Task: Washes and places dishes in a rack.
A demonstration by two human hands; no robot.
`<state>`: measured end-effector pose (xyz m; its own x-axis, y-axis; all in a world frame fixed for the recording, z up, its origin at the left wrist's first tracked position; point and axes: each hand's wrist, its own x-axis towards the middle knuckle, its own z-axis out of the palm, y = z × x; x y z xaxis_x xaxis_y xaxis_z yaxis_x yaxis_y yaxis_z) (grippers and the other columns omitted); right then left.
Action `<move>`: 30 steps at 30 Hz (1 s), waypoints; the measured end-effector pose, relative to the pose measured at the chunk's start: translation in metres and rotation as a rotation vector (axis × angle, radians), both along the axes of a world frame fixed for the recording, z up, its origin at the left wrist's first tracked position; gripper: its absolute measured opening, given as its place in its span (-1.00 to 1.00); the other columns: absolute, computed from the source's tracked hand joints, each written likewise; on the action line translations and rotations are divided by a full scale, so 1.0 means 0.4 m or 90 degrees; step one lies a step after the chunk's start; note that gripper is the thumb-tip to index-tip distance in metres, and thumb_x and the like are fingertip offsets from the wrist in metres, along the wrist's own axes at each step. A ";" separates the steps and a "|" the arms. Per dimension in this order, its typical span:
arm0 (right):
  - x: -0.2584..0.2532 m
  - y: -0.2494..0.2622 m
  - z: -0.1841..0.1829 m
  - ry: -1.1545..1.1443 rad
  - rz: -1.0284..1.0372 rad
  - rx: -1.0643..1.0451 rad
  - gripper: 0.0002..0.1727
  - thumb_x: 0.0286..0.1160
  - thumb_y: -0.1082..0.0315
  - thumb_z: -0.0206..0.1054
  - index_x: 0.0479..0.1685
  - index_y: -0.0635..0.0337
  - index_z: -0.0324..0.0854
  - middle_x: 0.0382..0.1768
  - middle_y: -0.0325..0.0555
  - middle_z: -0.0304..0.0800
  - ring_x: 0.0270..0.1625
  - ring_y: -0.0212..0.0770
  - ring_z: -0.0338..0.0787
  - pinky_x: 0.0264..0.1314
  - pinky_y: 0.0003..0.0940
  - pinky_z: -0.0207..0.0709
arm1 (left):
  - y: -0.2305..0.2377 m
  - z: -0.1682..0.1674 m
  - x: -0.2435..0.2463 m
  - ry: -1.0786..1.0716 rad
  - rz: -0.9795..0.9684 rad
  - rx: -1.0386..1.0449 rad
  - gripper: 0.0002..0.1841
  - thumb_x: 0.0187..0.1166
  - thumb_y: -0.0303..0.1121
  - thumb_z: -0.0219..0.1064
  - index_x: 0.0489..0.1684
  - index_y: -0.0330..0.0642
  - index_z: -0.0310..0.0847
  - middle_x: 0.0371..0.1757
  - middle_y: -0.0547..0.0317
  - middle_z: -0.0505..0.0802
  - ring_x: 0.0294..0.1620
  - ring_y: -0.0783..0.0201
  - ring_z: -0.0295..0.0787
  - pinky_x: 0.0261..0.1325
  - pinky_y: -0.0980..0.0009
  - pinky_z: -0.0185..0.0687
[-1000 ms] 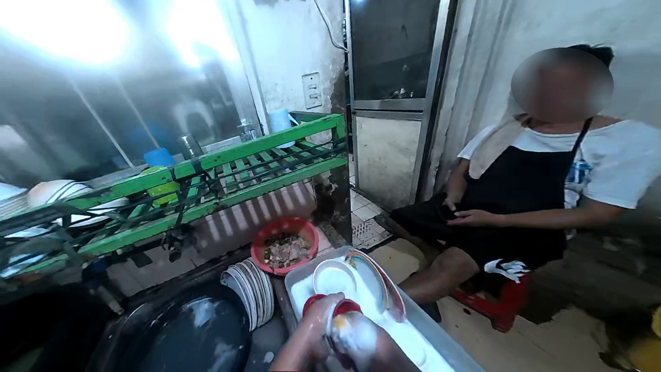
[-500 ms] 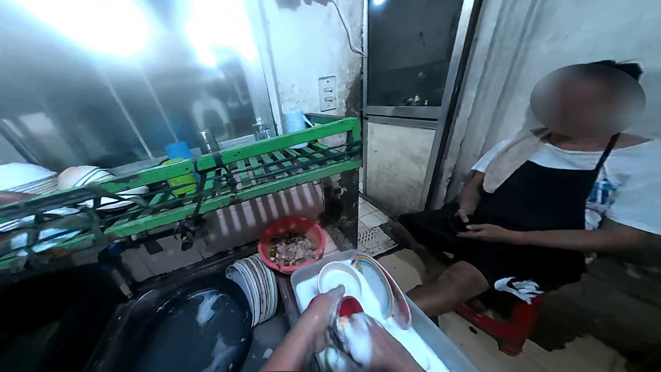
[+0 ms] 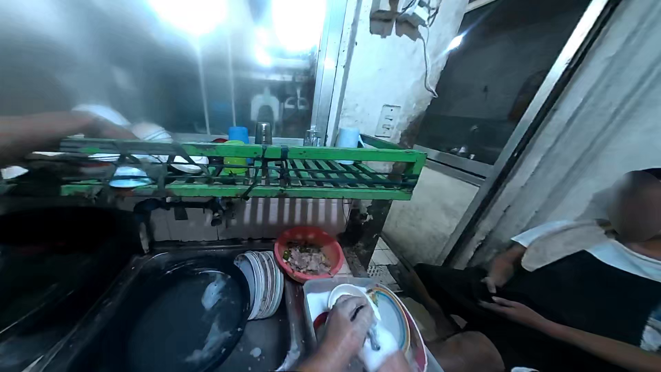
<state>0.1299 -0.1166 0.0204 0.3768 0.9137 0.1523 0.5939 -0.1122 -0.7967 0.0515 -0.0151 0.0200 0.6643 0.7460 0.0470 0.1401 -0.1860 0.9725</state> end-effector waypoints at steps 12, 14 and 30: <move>-0.003 0.017 -0.002 0.038 0.073 -0.011 -0.48 0.28 0.40 0.51 0.22 0.55 0.62 0.01 0.22 0.84 0.11 -0.06 0.83 0.32 -0.07 0.65 | 0.040 -0.011 -0.027 -0.003 -0.065 -0.149 -0.52 0.78 -0.08 0.12 0.33 -0.32 0.67 0.33 -0.15 0.76 0.39 0.08 0.66 0.48 0.04 0.51; 0.022 0.017 0.011 0.054 0.179 -0.054 -0.54 0.38 0.35 0.43 0.20 0.50 0.60 -0.03 0.11 0.80 0.07 -0.16 0.78 0.27 -0.17 0.64 | 0.065 -0.002 -0.043 0.060 -0.086 -0.327 -0.53 0.75 -0.01 0.09 0.19 -0.24 0.66 0.07 -0.05 0.79 0.07 0.12 0.72 0.12 0.04 0.63; -0.068 0.029 0.042 0.498 -0.215 -0.047 -0.82 0.76 0.51 -0.02 0.14 0.36 0.43 -0.30 -0.21 0.64 -0.33 -0.46 0.69 -0.19 -0.46 0.68 | 0.102 -0.094 -0.101 -0.144 0.163 0.138 -0.64 0.64 -0.37 0.22 0.25 -0.41 0.73 0.32 -0.23 0.78 0.46 0.03 0.65 0.61 0.17 0.44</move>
